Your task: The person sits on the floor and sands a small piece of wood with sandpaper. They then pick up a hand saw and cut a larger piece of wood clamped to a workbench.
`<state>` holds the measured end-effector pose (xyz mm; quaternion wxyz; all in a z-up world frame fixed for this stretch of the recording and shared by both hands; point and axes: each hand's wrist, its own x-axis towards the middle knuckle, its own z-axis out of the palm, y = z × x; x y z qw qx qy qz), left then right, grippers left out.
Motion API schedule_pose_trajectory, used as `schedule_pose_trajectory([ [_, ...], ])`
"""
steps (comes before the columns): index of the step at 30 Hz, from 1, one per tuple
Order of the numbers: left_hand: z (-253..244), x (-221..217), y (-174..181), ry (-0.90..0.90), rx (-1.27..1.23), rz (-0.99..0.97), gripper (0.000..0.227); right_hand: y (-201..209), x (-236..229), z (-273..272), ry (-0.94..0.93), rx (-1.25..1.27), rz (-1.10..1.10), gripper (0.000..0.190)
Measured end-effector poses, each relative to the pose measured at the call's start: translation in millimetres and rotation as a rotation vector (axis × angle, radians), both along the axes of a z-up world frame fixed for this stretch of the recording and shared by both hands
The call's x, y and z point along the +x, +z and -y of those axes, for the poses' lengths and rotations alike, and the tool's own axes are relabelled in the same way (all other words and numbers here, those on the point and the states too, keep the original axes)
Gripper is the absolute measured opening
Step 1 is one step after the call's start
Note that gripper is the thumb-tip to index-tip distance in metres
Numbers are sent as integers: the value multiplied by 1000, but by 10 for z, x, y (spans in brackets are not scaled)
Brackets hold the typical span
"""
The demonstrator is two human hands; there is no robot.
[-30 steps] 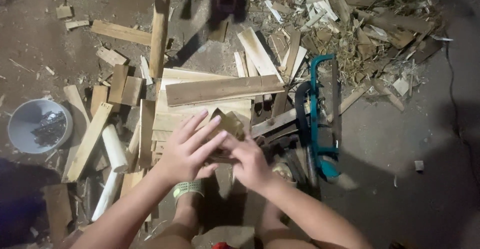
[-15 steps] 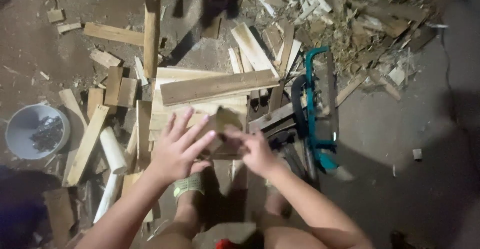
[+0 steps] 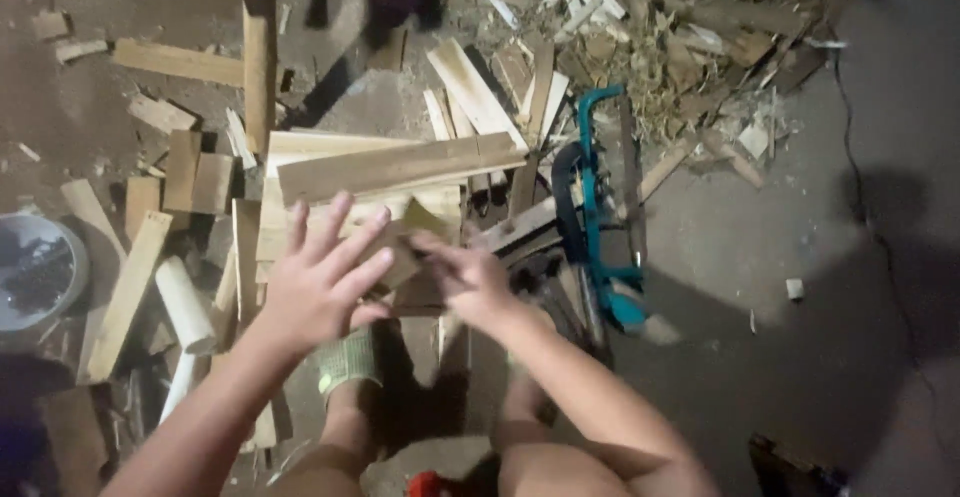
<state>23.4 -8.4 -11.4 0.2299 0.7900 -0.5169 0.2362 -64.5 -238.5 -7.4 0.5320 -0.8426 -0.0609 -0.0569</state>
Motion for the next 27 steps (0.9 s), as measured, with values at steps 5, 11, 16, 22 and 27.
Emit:
schedule_pose_trajectory([
  [5, 84, 96, 209, -67, -3, 58, 71, 7, -206, -136, 35, 32, 112, 58],
  [11, 159, 91, 402, -77, 23, 57, 69, -169, -84, -54, -51, -222, 78, 29],
  [16, -64, -54, 260, -37, -103, 46, 70, -317, -182, -511, 76, 197, 143, 42],
  [22, -324, -287, 81, -3, -160, 105, 63, -306, 26, -412, 100, 563, -81, 26],
  [27, -304, -309, -111, -18, -208, 119, 62, 219, 56, -537, 48, -81, -153, 27],
])
